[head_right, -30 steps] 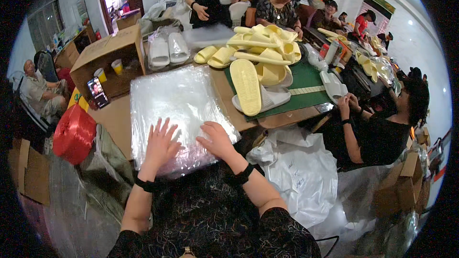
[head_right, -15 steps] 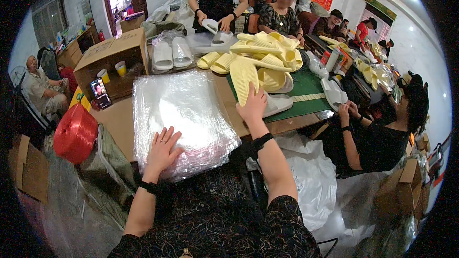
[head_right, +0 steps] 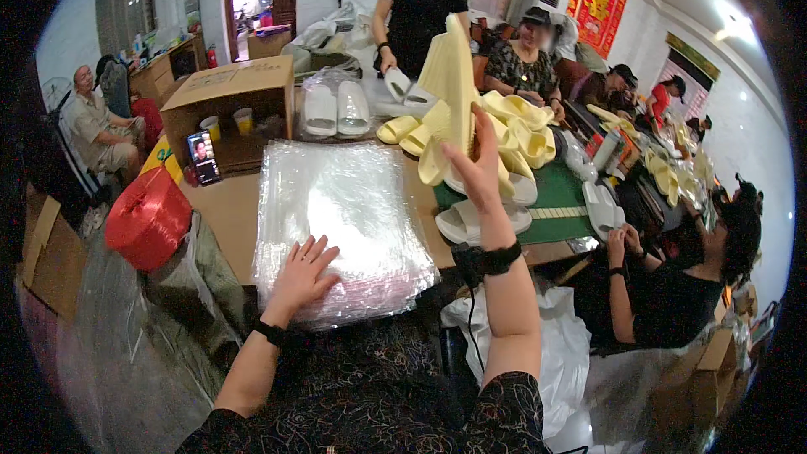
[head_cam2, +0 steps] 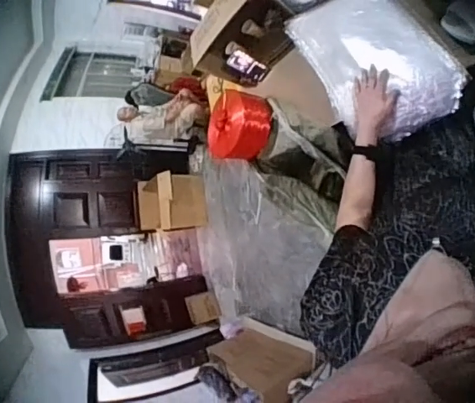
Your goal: Packing pairs of slippers into plastic bags and placing them into a sack.
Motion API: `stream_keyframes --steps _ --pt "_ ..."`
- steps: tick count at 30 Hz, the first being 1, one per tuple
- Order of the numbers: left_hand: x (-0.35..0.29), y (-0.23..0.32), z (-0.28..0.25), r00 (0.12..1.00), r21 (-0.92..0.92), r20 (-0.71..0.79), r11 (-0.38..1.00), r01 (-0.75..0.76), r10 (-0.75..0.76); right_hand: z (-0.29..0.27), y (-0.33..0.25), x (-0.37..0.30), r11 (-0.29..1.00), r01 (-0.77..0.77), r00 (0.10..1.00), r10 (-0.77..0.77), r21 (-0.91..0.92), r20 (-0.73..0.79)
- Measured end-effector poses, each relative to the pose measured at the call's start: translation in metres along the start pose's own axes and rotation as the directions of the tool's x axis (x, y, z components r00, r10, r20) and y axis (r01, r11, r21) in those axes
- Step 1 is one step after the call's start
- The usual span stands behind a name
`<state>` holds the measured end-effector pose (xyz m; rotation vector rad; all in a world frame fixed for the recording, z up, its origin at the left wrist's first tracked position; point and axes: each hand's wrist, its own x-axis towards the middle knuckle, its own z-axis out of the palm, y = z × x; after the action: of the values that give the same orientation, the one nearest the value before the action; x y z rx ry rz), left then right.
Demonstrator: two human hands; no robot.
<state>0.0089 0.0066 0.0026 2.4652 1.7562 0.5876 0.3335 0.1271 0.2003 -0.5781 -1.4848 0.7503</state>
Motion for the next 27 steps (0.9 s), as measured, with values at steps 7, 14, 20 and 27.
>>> stream_keyframes --steps 7,14,20,27 --pt "-0.002 -0.002 -0.003 0.984 0.031 0.164 0.997 0.066 -0.070 0.035 -0.040 -0.016 0.841 -0.253 0.960 0.158 0.479 0.230" --pt "-0.007 -0.004 0.015 1.000 0.040 0.011 0.999 0.021 -0.022 0.098 -0.011 -0.047 0.639 -0.526 0.848 0.343 0.561 0.405" --pt "-0.008 0.005 0.002 0.999 -0.017 0.037 1.000 0.012 -0.012 0.127 0.023 -0.065 0.421 -0.720 0.693 0.486 0.552 0.533" --pt "-0.006 0.000 0.008 0.999 -0.048 -0.049 0.999 -0.008 0.006 0.082 0.079 -0.091 0.308 -0.756 0.605 0.666 0.578 0.436"
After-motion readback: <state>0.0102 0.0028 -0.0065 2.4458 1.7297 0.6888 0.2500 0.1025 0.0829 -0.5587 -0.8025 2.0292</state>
